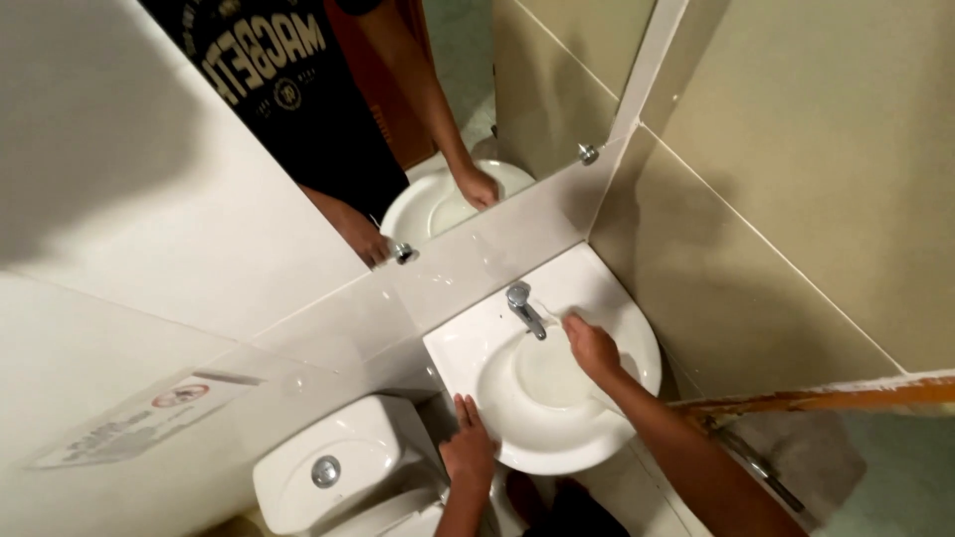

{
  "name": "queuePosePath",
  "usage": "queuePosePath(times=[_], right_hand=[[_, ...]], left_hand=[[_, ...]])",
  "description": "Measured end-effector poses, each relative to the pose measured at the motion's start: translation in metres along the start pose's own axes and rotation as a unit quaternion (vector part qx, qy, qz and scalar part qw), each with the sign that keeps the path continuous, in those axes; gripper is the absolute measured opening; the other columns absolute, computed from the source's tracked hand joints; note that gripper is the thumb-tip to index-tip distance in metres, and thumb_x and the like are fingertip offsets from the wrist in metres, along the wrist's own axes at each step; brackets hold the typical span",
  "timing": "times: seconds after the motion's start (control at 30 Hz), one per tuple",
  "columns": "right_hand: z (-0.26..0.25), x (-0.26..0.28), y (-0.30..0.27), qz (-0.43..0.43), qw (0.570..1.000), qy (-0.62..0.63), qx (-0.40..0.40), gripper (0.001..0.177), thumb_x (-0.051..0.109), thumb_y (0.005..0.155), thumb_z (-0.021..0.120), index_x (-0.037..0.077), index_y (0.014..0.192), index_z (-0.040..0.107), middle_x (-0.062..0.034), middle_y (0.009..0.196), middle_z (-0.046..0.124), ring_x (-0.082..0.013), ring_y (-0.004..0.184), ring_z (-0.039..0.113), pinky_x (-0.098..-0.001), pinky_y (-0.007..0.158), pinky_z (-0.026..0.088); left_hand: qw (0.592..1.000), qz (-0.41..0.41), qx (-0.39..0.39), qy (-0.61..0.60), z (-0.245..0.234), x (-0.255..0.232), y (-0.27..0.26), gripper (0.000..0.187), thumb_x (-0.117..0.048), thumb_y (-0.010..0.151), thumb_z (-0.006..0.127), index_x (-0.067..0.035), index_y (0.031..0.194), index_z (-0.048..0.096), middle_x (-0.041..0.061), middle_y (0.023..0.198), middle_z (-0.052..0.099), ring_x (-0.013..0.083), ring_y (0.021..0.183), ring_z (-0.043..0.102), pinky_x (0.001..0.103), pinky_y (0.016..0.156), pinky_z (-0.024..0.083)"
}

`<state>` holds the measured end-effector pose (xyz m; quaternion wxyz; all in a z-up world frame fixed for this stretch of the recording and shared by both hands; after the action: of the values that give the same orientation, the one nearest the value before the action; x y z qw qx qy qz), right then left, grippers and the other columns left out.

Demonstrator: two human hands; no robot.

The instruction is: Scrubbing the sink and toilet bowl with a toothbrush and rinsing them with water from a dipper.

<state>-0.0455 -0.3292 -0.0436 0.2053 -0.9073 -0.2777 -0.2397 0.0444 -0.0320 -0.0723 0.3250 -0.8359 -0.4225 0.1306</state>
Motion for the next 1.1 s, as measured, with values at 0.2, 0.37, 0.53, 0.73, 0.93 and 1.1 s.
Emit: queuePosePath(times=[0.2,0.37,0.53,0.73,0.93,1.1], right_hand=[[-0.023,-0.051,0.062,0.039,0.995,0.030,-0.086,0.017,0.029,0.102,0.053,0.018,0.105,0.066,-0.0164,0.102,0.073,-0.0441,0.090,0.067,-0.0558,0.074,0.048],[-0.003,-0.018,0.045,-0.016,0.997,0.048,-0.054,0.012,0.025,0.101,0.053,0.026,0.112,0.058,-0.0114,0.091,0.074,-0.0391,0.080,0.070,-0.0504,0.070,0.050],[-0.016,-0.051,0.064,0.026,0.991,0.092,-0.097,0.018,0.017,0.100,0.055,0.021,0.111,0.068,-0.0032,0.112,0.076,-0.0346,0.098,0.070,-0.0465,0.080,0.051],[0.003,-0.017,0.057,-0.157,0.972,0.162,-0.062,0.019,0.009,0.095,0.059,0.013,0.107,0.073,0.0019,0.111,0.074,-0.0212,0.099,0.070,-0.0290,0.091,0.051],[-0.017,-0.034,0.086,-0.057,0.984,0.074,-0.151,0.023,0.006,0.092,0.057,0.022,0.100,0.072,-0.0051,0.097,0.076,-0.0311,0.081,0.069,-0.0463,0.069,0.051],[-0.016,-0.047,0.026,0.101,0.993,0.054,-0.013,0.049,0.056,0.103,0.037,0.029,0.133,0.065,-0.0133,0.126,0.072,-0.0407,0.114,0.066,-0.0493,0.097,0.049]], left_hand=[[1.000,0.002,0.011,0.012,-0.004,-0.002,-0.003,0.099,-0.045,0.103,0.057,-0.010,0.165,-0.011,0.006,0.173,-0.020,0.0228,0.099,0.069,0.041,0.079,0.050],[1.000,0.008,0.023,-0.001,-0.013,-0.001,-0.017,0.098,-0.045,0.104,0.056,-0.011,0.165,-0.013,0.003,0.173,-0.024,0.0261,0.101,0.068,0.043,0.083,0.050],[1.000,0.006,-0.004,-0.011,-0.003,0.000,-0.003,0.103,-0.049,0.101,0.062,-0.011,0.165,-0.009,0.004,0.173,-0.021,0.0250,0.097,0.070,0.041,0.078,0.051],[1.000,0.007,0.012,-0.017,-0.008,0.001,-0.009,0.101,-0.046,0.103,0.059,-0.011,0.165,-0.013,0.002,0.173,-0.023,0.0269,0.104,0.068,0.044,0.083,0.051],[0.999,0.000,0.045,-0.023,-0.011,-0.001,-0.015,0.095,-0.042,0.105,0.054,-0.013,0.165,-0.014,0.003,0.172,-0.027,0.0259,0.101,0.067,0.041,0.085,0.049],[0.999,-0.005,0.029,-0.044,-0.006,0.005,-0.009,0.102,-0.049,0.102,0.058,-0.020,0.165,-0.015,-0.006,0.171,-0.028,0.0260,0.103,0.068,0.041,0.085,0.050]])
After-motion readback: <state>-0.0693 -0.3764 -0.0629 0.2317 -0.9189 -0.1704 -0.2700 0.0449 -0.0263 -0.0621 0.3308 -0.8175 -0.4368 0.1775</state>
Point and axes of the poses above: each hand's wrist, its own y-axis towards the middle knuckle, its own z-axis out of the palm, x = y × z, the point moved 7 cm from there along y, towards the middle knuckle
